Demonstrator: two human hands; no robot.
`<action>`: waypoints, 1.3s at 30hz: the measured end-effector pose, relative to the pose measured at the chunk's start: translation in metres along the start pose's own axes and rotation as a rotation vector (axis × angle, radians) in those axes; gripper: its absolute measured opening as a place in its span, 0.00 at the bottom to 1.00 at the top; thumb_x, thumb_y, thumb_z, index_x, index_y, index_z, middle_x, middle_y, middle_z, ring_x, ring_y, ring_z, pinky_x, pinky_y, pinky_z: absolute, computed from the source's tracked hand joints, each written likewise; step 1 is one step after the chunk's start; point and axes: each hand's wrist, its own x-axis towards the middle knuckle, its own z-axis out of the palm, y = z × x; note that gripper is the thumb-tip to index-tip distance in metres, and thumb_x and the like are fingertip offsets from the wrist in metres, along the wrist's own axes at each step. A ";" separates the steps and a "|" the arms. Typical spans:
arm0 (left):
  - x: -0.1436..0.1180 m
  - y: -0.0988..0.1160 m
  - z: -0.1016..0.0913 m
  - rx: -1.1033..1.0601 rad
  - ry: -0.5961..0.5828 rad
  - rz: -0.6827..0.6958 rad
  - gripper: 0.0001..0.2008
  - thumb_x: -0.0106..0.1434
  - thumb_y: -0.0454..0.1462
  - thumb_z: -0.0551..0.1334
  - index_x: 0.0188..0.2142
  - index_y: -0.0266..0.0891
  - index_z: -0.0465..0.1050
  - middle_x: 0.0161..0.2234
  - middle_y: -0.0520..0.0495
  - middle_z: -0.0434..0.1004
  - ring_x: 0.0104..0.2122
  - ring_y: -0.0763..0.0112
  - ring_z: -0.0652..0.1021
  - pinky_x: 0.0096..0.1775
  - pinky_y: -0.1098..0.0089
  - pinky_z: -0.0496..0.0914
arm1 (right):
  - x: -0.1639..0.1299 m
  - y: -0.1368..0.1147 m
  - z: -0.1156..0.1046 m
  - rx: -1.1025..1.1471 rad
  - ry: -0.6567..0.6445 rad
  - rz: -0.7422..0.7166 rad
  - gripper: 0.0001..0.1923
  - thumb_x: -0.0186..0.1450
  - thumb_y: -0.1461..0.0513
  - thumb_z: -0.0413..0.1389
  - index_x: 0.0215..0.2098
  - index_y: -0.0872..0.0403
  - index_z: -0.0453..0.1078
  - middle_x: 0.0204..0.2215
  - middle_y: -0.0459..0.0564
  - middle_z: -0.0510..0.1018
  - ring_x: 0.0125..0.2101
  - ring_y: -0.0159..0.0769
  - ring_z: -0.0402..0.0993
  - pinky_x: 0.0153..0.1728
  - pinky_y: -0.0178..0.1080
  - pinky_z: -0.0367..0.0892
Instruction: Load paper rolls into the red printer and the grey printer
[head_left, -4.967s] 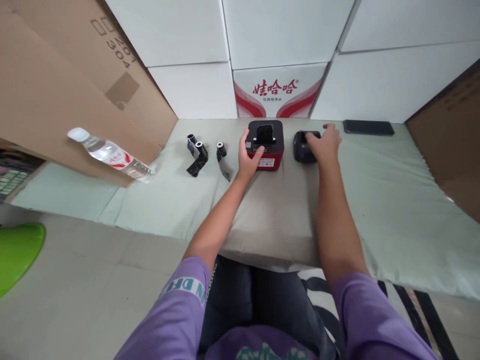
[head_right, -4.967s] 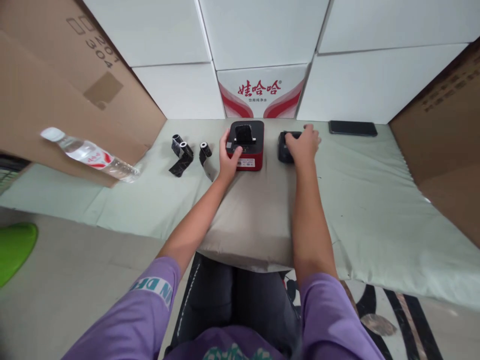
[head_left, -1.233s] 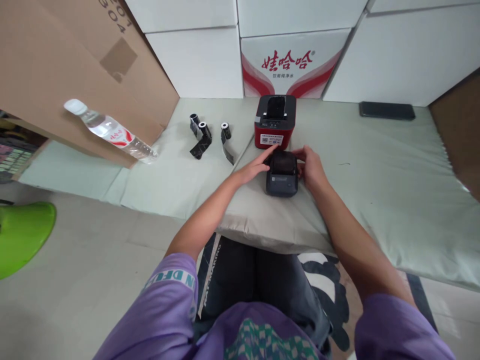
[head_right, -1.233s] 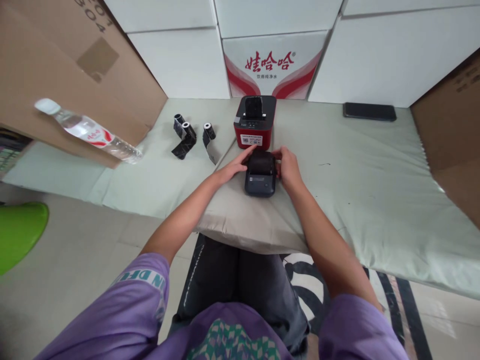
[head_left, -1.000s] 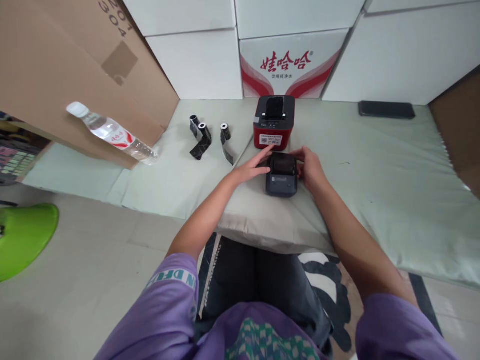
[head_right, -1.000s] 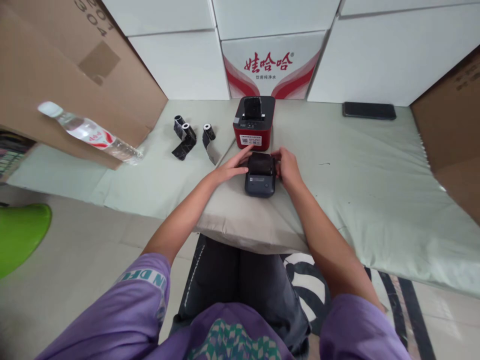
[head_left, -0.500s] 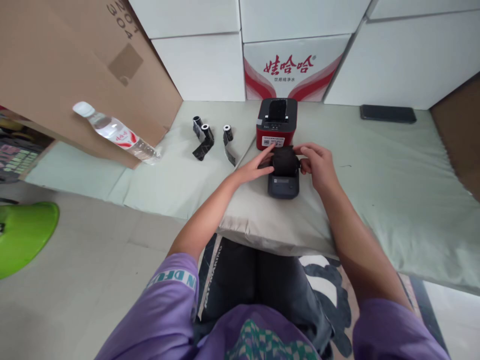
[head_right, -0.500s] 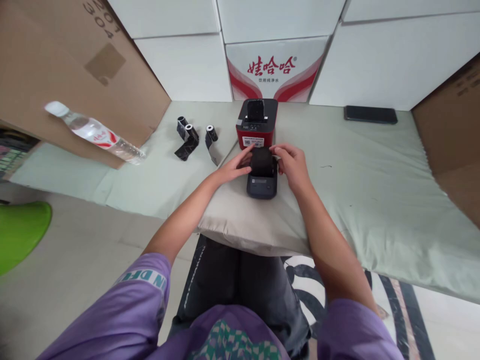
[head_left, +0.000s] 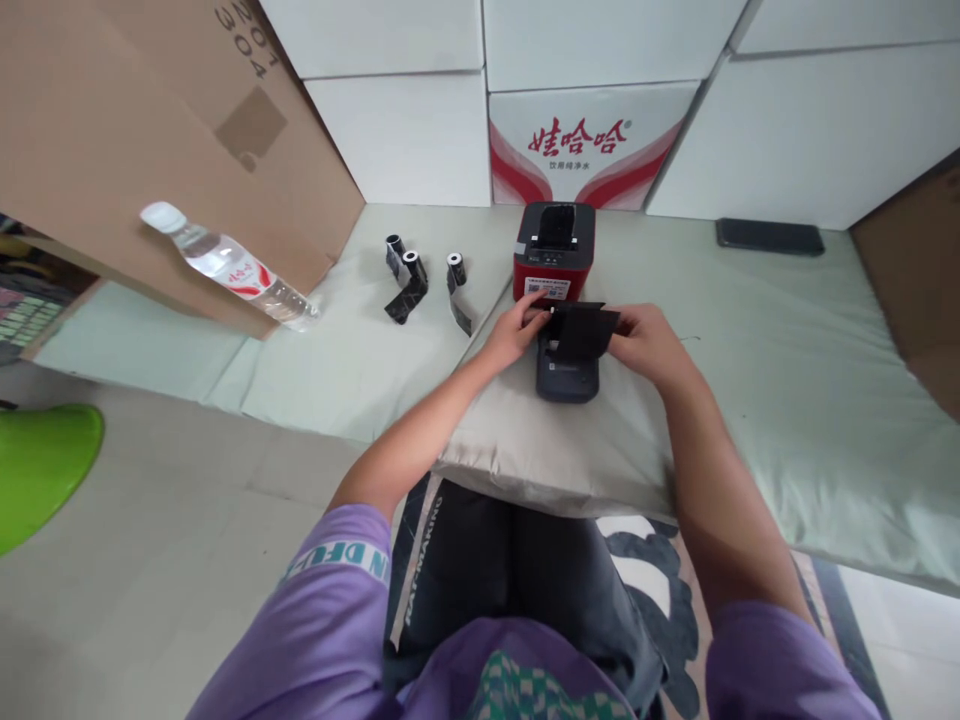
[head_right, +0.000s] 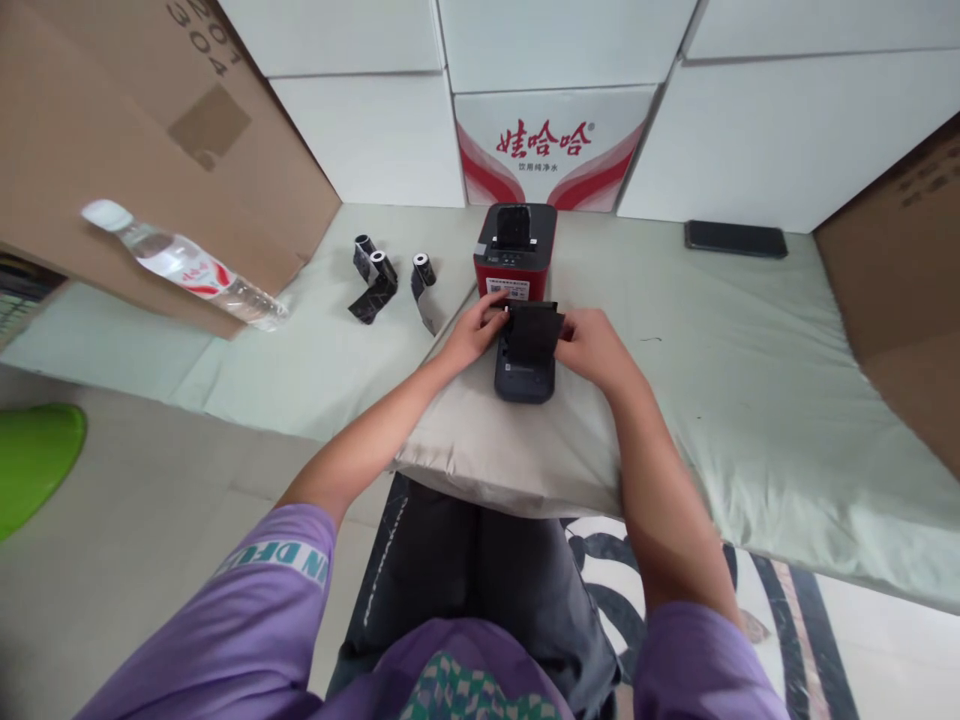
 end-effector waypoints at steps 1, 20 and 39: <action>0.000 0.001 0.000 0.007 0.015 -0.012 0.31 0.76 0.49 0.61 0.72 0.39 0.66 0.45 0.42 0.89 0.52 0.58 0.86 0.63 0.51 0.77 | 0.000 0.002 0.001 -0.108 -0.027 -0.004 0.18 0.57 0.50 0.66 0.20 0.52 0.70 0.19 0.45 0.71 0.27 0.34 0.64 0.29 0.38 0.58; 0.005 -0.001 -0.001 0.010 0.020 0.035 0.25 0.76 0.47 0.61 0.68 0.39 0.71 0.55 0.38 0.88 0.57 0.55 0.86 0.63 0.53 0.77 | 0.021 0.029 0.011 -0.662 -0.057 -0.027 0.11 0.63 0.63 0.63 0.43 0.51 0.85 0.45 0.60 0.77 0.50 0.54 0.73 0.56 0.54 0.73; 0.006 -0.001 -0.002 0.015 0.038 0.017 0.24 0.76 0.45 0.62 0.67 0.38 0.73 0.55 0.36 0.87 0.58 0.54 0.85 0.64 0.53 0.75 | 0.023 -0.010 0.035 -0.890 -0.084 0.191 0.18 0.64 0.60 0.68 0.52 0.46 0.87 0.52 0.64 0.79 0.52 0.61 0.74 0.53 0.59 0.71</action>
